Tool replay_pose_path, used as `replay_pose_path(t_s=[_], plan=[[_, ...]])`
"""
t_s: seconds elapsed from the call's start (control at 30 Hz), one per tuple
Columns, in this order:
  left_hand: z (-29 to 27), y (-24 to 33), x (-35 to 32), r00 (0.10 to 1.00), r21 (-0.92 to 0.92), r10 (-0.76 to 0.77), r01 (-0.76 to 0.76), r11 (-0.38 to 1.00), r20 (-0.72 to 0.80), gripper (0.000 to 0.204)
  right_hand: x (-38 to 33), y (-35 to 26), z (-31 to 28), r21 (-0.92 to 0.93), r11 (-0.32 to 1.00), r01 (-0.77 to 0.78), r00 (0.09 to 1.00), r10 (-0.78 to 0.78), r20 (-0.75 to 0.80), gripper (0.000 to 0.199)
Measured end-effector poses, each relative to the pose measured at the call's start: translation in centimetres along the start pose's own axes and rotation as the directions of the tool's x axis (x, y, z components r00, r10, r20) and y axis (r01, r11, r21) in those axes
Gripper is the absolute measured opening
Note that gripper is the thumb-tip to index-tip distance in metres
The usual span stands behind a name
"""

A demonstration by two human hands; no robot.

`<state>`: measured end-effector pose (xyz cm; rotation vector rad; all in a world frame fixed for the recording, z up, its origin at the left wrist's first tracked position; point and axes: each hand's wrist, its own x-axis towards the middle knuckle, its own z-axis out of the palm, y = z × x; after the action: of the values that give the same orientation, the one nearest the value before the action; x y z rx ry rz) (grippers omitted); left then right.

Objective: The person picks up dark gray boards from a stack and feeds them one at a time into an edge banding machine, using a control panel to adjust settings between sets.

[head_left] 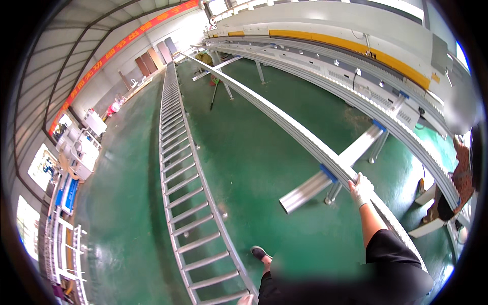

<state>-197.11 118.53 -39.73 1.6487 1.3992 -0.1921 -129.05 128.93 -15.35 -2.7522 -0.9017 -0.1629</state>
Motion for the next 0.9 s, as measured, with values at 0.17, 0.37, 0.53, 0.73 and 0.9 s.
replay_pose_path(t_s=[0.17, 0.37, 0.53, 0.73, 0.9], plan=[[-11.9, -1.7, 9.5, 0.983, 0.183, -0.14, 0.116, 0.976, 0.122, 0.045, 4.2, -5.1, 4.8, -0.052, 0.994, -0.099, 0.979, 0.088, -0.183, 0.056], [-28.5, -3.4, 25.2, 0.978, 0.355, -0.097, 0.025, 0.935, 0.185, 0.047, 7.2, -6.7, 7.0, -0.229, 0.923, -0.309, 0.951, 0.305, -0.052, 0.054], [-47.1, 7.9, 41.8, 0.998, 0.213, -0.032, 0.043, 0.976, -0.057, 0.049, 10.7, -14.0, 6.8, -0.377, 0.754, -0.538, 0.813, 0.582, 0.005, 0.059], [-62.3, 14.7, 55.3, 0.966, -0.285, -0.03, -0.047, 0.957, -0.258, 0.052, 25.1, -28.1, 13.3, -0.251, 0.897, -0.364, 0.92, 0.387, 0.052, 0.052], [-70.5, 12.9, 62.5, 0.974, 0.368, 0.215, -0.227, 0.902, 0.074, 0.05, 44.9, -55.7, 16.9, 0.133, 0.957, -0.258, 0.907, 0.192, 0.374, 0.057]])
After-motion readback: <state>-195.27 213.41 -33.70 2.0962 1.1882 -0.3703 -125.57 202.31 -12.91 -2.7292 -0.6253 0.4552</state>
